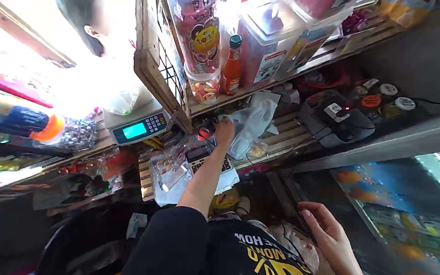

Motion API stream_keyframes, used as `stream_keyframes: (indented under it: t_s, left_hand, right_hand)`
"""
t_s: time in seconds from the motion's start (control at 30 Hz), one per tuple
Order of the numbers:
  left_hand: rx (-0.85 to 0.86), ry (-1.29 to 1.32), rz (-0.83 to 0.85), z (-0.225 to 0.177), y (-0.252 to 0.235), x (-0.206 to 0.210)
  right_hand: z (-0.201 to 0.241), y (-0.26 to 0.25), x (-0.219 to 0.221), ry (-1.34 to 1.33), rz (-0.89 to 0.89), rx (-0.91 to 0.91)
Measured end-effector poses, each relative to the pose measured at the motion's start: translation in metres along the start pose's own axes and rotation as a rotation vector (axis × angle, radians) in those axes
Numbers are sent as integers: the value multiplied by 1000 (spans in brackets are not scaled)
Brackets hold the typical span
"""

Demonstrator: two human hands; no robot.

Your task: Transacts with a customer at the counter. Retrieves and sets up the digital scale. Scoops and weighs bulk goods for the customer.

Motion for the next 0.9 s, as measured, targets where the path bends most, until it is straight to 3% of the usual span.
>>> stream_keyframes:
  t_s: [0.07,0.13,0.23,0.33,0.43,0.53,0.67,0.8,0.9]
  left_hand:
    - [70,-342,249,7,2,21]
    - [118,-597,364,10,7,34]
    - [89,-764,292,-18,38,18]
    - [-54,-710,52,-64,70,-26]
    - [-107,-632,-151,-71,55,-49]
    - [-130,-648,-74,-43,17,-34]
    - [83,-650,-35,-28,-15,-15]
    - [-14,-833,-95,-26,-32,-6]
    - [27,-963,-70,-33,-35,1]
  right_hand:
    - [1,-10,-10,0,18,-17]
    - [2,-19,-18,20,48,-39]
    - [4,-33,-30,61,108,-73]
    - [6,-43,-40,109,147,-78]
    - [8,-52,-45,152,159,-102]
    - [9,-56,-47,167,175,-129]
    - [4,-55,-44,164,186,-145]
    - [-3,-52,-37,131,204,-139]
    - [-3,-57,-31,140,224,-148]
Point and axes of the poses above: each hand's wrist, its own y-axis away from the middle knuckle, its own x-axis out of the palm, z = x × y, the point moved 5 cm from there along -y, towards the middle knuckle, and after that the axes turned 15 degrees about z, right-handed, at the moved point
